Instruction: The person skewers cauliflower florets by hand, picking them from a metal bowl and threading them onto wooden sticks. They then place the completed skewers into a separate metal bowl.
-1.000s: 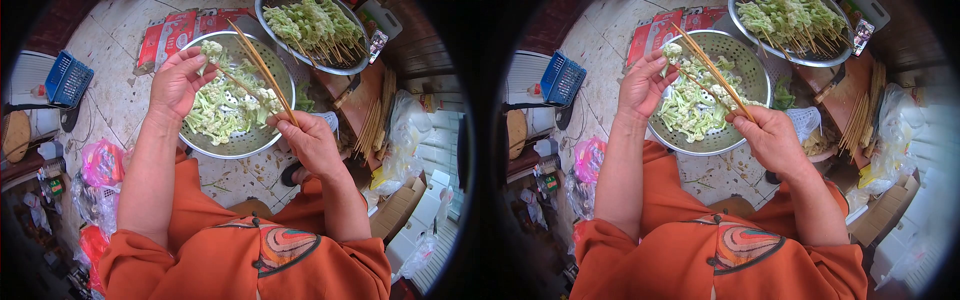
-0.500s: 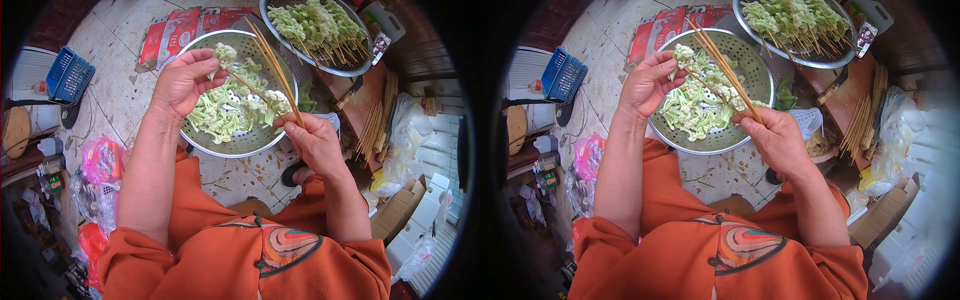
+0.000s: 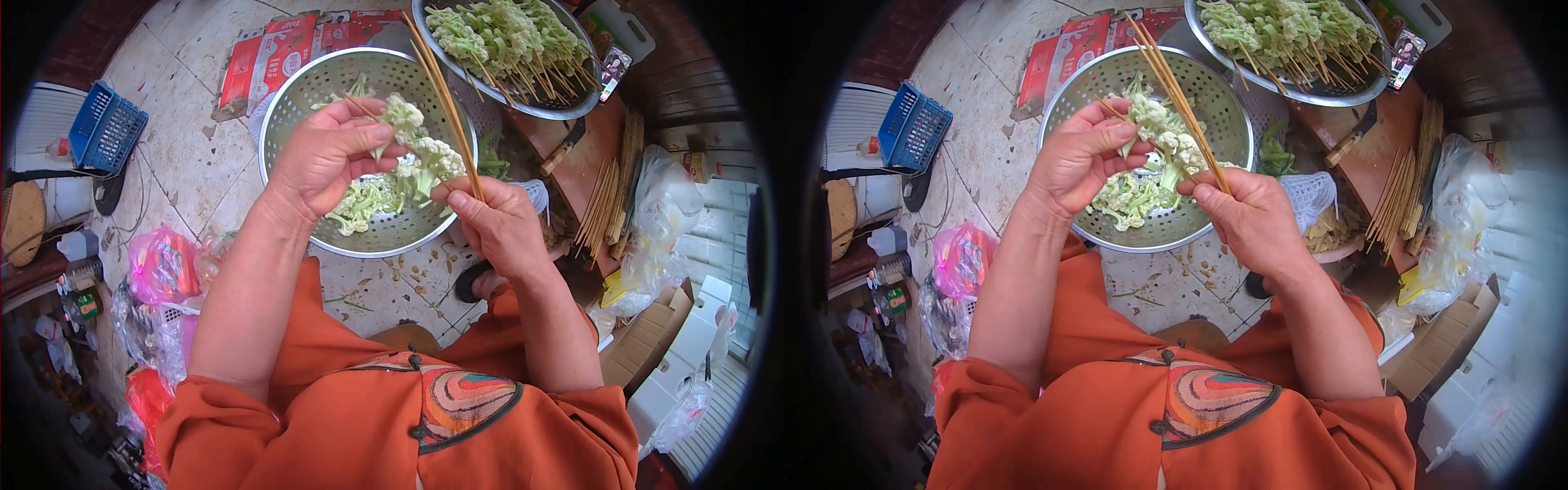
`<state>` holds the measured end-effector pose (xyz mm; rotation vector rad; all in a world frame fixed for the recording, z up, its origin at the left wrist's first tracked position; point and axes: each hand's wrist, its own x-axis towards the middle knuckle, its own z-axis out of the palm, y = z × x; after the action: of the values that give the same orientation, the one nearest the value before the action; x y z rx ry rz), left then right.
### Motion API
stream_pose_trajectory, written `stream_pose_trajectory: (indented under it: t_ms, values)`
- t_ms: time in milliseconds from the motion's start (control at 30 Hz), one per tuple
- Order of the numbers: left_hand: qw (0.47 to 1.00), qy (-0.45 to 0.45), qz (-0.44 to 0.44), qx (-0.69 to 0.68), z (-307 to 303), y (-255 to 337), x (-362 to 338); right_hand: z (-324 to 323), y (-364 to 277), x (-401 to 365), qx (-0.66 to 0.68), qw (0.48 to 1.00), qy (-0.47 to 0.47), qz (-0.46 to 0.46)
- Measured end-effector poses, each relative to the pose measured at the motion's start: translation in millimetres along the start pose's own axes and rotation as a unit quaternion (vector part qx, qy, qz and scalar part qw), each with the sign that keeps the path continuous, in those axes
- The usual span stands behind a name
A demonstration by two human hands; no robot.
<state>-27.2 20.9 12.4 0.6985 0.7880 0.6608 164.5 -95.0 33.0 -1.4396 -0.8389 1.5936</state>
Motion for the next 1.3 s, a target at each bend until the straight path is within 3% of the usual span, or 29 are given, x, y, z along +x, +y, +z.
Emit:
stream_pose_trajectory:
  t_ms: [433, 500, 567, 633, 700, 733, 800, 833, 933, 1067, 1167, 1300]
  values:
    - [0.999, -0.011, 0.004, 0.038, 1.4, -0.4, -1.8, 0.1, -5.5, 0.2, -0.021, 1.0, 0.004, 0.009]
    - [0.998, 0.024, 0.02, 0.063, -4.8, 5.4, 1.8, -2.1, -6.1, -0.4, -0.02, 1.0, 0.018, 0.013]
    - [0.963, 0.128, 0.099, 0.216, -20.4, 9.7, 9.5, -5.4, -5.9, -0.9, 0.001, 0.999, 0.033, 0.001]
    - [0.936, 0.154, 0.108, 0.297, -36.5, 8.6, 15.6, -5.6, -5.9, -1.4, 0.0, 1.0, 0.029, -0.002]
    - [0.8, 0.155, 0.082, 0.574, -56.7, -2.8, 24.4, -2.9, -6.5, -2.0, -0.008, 1.0, 0.024, -0.014]
    - [0.8, 0.154, 0.081, 0.575, -60.1, -8.2, 25.7, -1.9, -7.8, -2.4, -0.007, 1.0, 0.024, -0.013]
    - [0.713, 0.141, 0.011, 0.687, -60.1, -15.9, 26.9, -0.5, -10.5, -2.7, -0.023, 1.0, 0.016, -0.014]
    - [0.713, 0.14, 0.011, 0.687, -63.5, -24.0, 29.4, -0.5, -9.9, -2.4, -0.022, 1.0, 0.017, -0.014]
    - [0.593, 0.116, -0.039, 0.796, -66.5, -42.8, 33.6, -0.3, -8.2, -1.2, -0.021, 1.0, 0.014, -0.019]
    - [0.562, 0.126, -0.074, 0.814, -65.4, -49.4, 36.8, 0.9, -10.4, -3.0, -0.028, 0.999, 0.004, -0.022]
    - [0.603, 0.084, -0.137, 0.782, -81.6, -50.1, 43.8, -0.3, -7.5, -3.4, -0.028, 0.999, -0.006, -0.023]
    - [0.552, 0.063, -0.114, 0.824, -73.0, -39.7, 36.4, -1.3, -6.7, -4.1, -0.035, 0.999, -0.009, -0.027]
